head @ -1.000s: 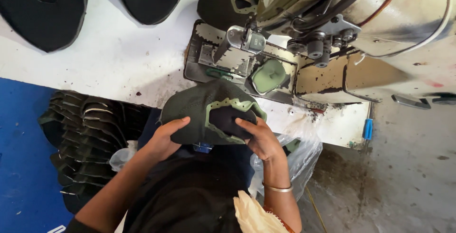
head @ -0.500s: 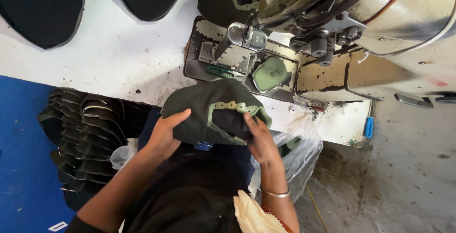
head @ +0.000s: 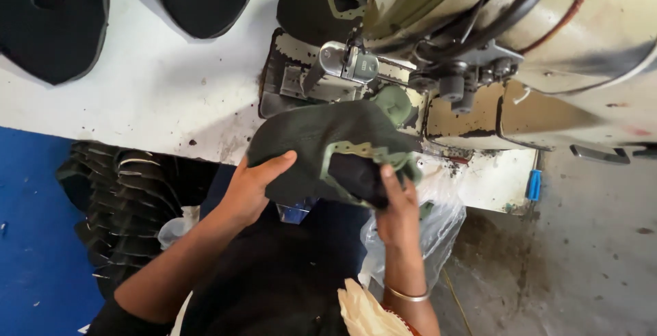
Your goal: The person uses a sewing machine to stitch the edges of dark green slipper uppers. They repeatedly pick up a slipper, guide it under the needle to sew the perimeter, and then place the finished item on a stack to the left.
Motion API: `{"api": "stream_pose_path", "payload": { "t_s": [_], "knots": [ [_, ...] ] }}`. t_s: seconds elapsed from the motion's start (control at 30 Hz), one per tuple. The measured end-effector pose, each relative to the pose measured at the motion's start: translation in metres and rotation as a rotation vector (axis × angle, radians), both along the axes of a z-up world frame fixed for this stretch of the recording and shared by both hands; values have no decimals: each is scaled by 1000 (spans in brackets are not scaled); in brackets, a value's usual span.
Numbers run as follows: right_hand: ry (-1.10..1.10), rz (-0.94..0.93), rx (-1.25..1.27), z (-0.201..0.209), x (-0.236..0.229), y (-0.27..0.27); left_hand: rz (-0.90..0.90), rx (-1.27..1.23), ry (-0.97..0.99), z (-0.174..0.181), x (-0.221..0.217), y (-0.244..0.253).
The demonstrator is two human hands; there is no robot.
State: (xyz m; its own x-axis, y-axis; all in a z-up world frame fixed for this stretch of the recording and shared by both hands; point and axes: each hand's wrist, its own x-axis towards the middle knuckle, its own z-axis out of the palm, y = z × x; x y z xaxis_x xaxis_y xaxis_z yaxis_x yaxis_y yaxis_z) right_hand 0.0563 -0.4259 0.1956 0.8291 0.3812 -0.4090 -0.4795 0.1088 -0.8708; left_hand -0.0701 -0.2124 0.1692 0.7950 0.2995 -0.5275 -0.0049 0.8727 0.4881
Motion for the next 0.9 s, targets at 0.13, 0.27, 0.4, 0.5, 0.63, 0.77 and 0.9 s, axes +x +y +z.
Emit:
{"api": "stream_pose_path", "payload": {
  "t_s": [0.13,0.27,0.4,0.5,0.63,0.77,0.9],
  "knots": [
    [-64,59,74,31,30,14,-39,40,-21,23,34,14],
    [16,26,-22,3,89,26,22,156,-179,22,72,39],
    [62,133,159,4,130,50,65,216,-181,30,107,58],
    [78,141,214,22,139,67,90,185,-160,35,123,66],
    [81,208,312,22,142,69,76,140,-182,28,124,70],
    [52,237,299,-1,147,57,62,123,-165,34,118,68],
    [87,249,247,-6,144,53,65,279,-215,13,108,43]
  ]
}}
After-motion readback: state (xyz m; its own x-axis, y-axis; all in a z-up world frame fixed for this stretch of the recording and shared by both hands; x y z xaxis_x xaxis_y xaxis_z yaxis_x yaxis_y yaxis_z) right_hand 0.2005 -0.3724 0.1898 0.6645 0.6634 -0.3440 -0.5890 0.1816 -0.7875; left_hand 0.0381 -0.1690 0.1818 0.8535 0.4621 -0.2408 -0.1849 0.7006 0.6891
